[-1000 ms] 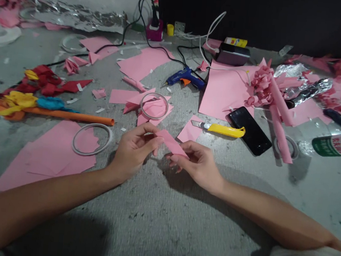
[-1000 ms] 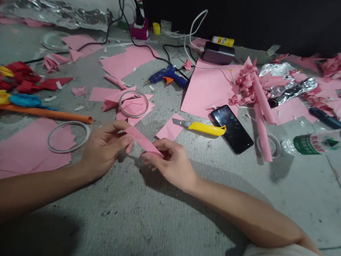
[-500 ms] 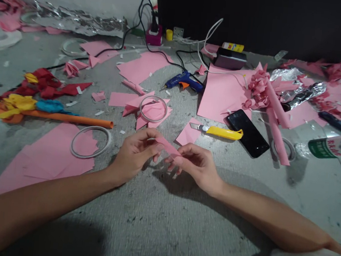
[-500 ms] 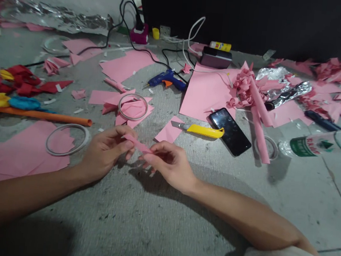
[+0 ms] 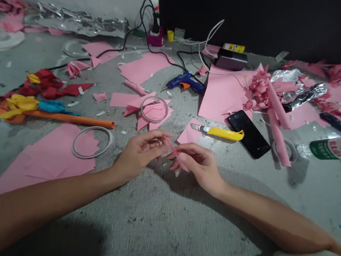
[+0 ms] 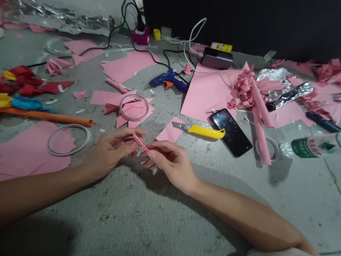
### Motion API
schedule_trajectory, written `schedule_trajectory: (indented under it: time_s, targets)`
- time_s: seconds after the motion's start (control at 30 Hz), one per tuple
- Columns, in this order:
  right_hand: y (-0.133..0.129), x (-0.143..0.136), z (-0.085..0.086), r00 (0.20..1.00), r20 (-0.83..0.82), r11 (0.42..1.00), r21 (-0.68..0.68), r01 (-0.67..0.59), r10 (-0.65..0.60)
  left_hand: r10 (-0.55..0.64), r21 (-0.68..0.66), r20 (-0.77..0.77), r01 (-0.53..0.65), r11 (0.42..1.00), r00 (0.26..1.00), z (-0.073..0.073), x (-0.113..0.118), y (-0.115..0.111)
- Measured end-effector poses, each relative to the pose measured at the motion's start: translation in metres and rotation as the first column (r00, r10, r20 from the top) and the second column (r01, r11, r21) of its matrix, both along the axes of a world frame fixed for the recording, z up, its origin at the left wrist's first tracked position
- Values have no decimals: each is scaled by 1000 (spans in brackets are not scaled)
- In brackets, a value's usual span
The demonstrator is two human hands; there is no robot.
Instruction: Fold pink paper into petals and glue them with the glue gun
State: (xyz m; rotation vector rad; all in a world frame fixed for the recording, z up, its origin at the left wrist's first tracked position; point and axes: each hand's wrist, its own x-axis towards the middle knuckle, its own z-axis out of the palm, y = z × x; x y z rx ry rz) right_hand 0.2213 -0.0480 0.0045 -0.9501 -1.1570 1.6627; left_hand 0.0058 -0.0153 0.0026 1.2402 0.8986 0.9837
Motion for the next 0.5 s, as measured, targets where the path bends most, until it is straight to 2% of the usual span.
schedule_trajectory:
  time_s: [0.17,0.33,0.5]
  targets:
    - [-1,-2,-4,997,17,997,34,73,-74,-29,28,-71,31,999,997,-4,-2,-4]
    - [-2,-5,-4,997,55,995,82,50,-55,-51,96,-127,64,993,991,1,-2,-5]
    - [-2,-4,-1,998,47,998,49,48,-51,-56,141,-142,76,987,988,2,-2,-4]
